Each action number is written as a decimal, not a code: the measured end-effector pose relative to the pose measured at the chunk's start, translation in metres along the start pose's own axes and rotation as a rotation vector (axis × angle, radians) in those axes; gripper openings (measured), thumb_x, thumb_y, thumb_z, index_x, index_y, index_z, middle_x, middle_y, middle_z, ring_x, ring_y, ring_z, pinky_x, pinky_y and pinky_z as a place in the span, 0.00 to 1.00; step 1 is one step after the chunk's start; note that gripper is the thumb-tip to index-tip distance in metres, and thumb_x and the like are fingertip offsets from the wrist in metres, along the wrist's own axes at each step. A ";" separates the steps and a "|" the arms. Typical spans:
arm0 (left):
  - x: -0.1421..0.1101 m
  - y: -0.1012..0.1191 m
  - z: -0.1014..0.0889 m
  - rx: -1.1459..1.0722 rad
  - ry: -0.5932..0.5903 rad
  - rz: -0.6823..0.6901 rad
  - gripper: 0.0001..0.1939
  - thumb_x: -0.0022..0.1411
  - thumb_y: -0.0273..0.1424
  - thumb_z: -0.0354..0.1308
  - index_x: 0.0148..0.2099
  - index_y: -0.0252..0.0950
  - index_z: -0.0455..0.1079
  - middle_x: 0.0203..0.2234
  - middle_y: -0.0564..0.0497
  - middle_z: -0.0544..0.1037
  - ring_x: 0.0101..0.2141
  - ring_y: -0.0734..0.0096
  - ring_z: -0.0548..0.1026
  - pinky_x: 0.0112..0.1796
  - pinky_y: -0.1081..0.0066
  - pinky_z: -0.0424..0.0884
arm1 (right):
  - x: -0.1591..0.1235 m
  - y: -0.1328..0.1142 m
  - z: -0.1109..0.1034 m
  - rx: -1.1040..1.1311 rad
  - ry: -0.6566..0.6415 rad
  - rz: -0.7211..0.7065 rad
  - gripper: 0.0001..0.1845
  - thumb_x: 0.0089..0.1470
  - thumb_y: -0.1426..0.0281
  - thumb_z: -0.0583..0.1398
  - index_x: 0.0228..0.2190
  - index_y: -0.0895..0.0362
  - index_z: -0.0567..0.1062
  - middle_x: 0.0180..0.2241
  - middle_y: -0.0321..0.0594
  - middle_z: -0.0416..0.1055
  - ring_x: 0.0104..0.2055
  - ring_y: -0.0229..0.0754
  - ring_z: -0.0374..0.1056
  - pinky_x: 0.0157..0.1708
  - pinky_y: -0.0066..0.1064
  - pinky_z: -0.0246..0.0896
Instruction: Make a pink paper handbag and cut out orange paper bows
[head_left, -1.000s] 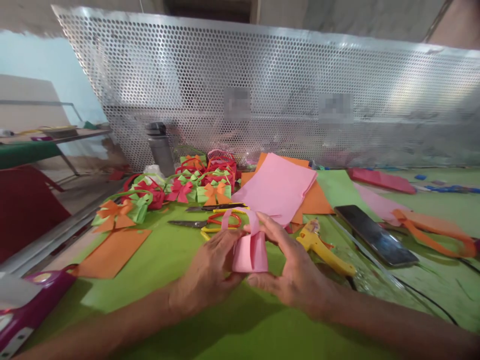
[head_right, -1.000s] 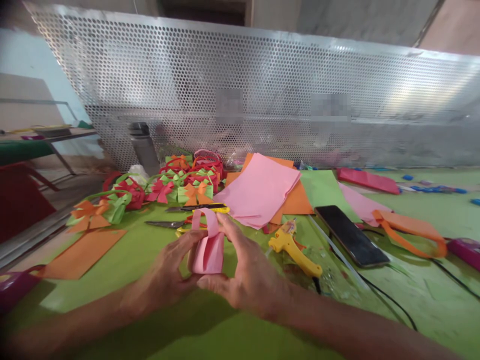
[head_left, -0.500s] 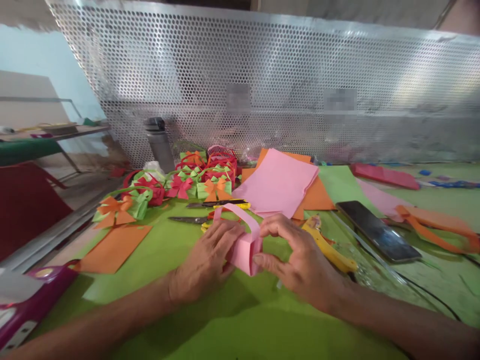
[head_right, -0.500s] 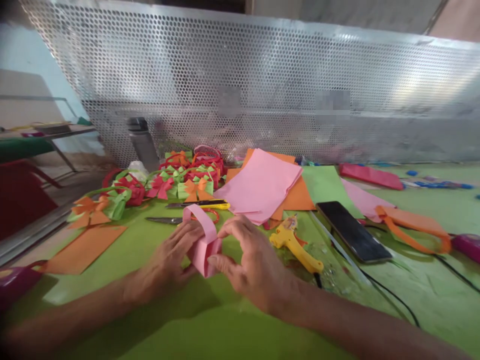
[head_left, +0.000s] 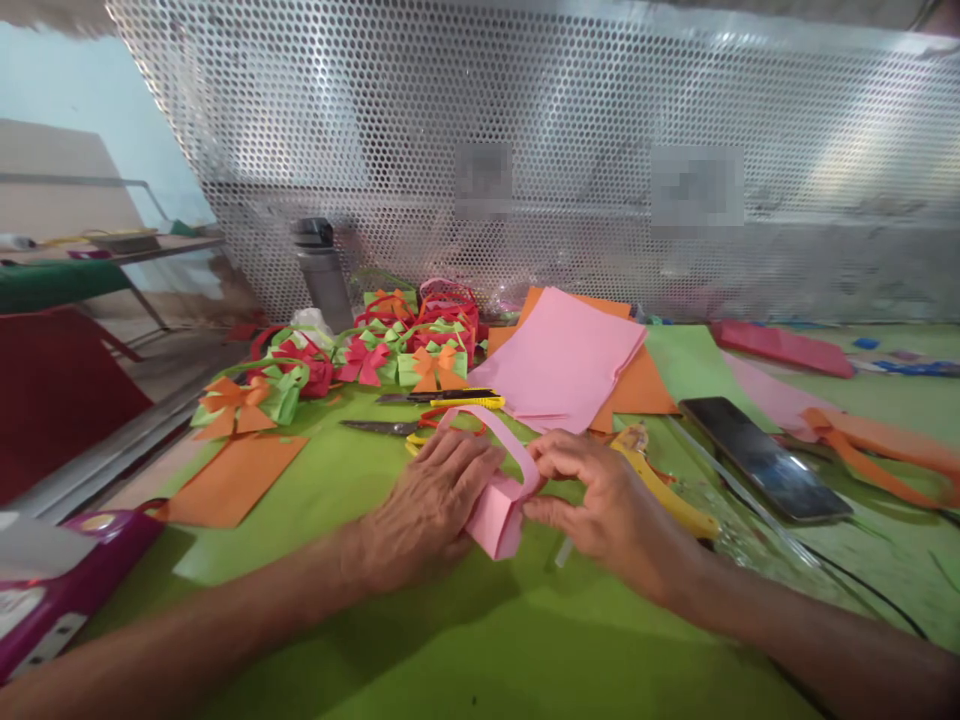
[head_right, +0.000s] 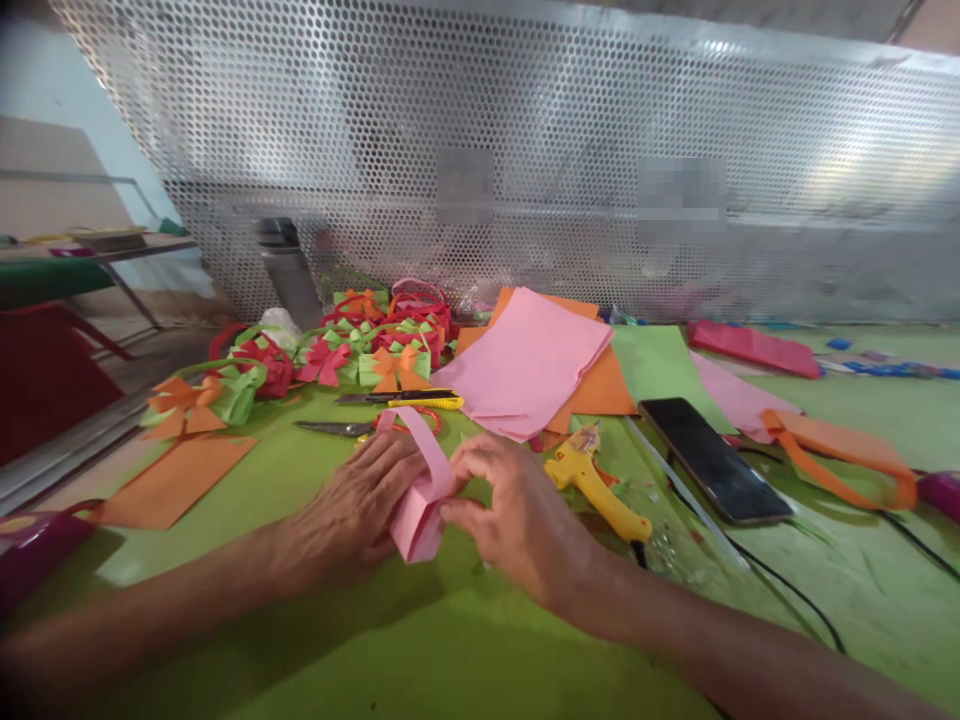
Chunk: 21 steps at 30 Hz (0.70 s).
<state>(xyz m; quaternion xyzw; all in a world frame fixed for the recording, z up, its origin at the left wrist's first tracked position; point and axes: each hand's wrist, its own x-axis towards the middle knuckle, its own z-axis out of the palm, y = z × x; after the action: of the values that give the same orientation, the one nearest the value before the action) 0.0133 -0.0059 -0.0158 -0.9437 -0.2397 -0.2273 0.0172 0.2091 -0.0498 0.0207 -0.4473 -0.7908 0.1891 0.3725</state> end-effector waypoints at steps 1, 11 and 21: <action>0.000 0.001 0.001 -0.002 0.001 0.000 0.26 0.50 0.26 0.56 0.52 0.30 0.57 0.44 0.39 0.67 0.45 0.53 0.63 0.48 0.51 0.59 | 0.000 0.001 0.001 0.011 -0.001 -0.009 0.09 0.43 0.80 0.65 0.23 0.59 0.70 0.31 0.37 0.70 0.36 0.40 0.67 0.38 0.32 0.60; 0.006 0.006 -0.002 -0.071 0.058 -0.026 0.23 0.49 0.35 0.58 0.47 0.33 0.59 0.39 0.41 0.69 0.42 0.55 0.66 0.46 0.51 0.61 | -0.003 -0.005 -0.002 0.112 -0.039 0.042 0.04 0.46 0.77 0.63 0.24 0.58 0.74 0.30 0.34 0.70 0.36 0.39 0.67 0.38 0.30 0.60; 0.010 0.009 -0.012 -0.219 0.035 0.033 0.35 0.44 0.50 0.61 0.48 0.34 0.56 0.40 0.42 0.71 0.40 0.55 0.69 0.44 0.54 0.63 | -0.004 -0.005 -0.003 0.302 -0.113 0.263 0.02 0.47 0.74 0.60 0.24 0.58 0.72 0.29 0.36 0.70 0.33 0.41 0.66 0.35 0.32 0.61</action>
<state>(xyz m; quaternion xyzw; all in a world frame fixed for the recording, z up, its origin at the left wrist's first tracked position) 0.0207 -0.0113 0.0003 -0.9396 -0.1976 -0.2682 -0.0781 0.2101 -0.0555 0.0242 -0.4744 -0.7079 0.3774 0.3626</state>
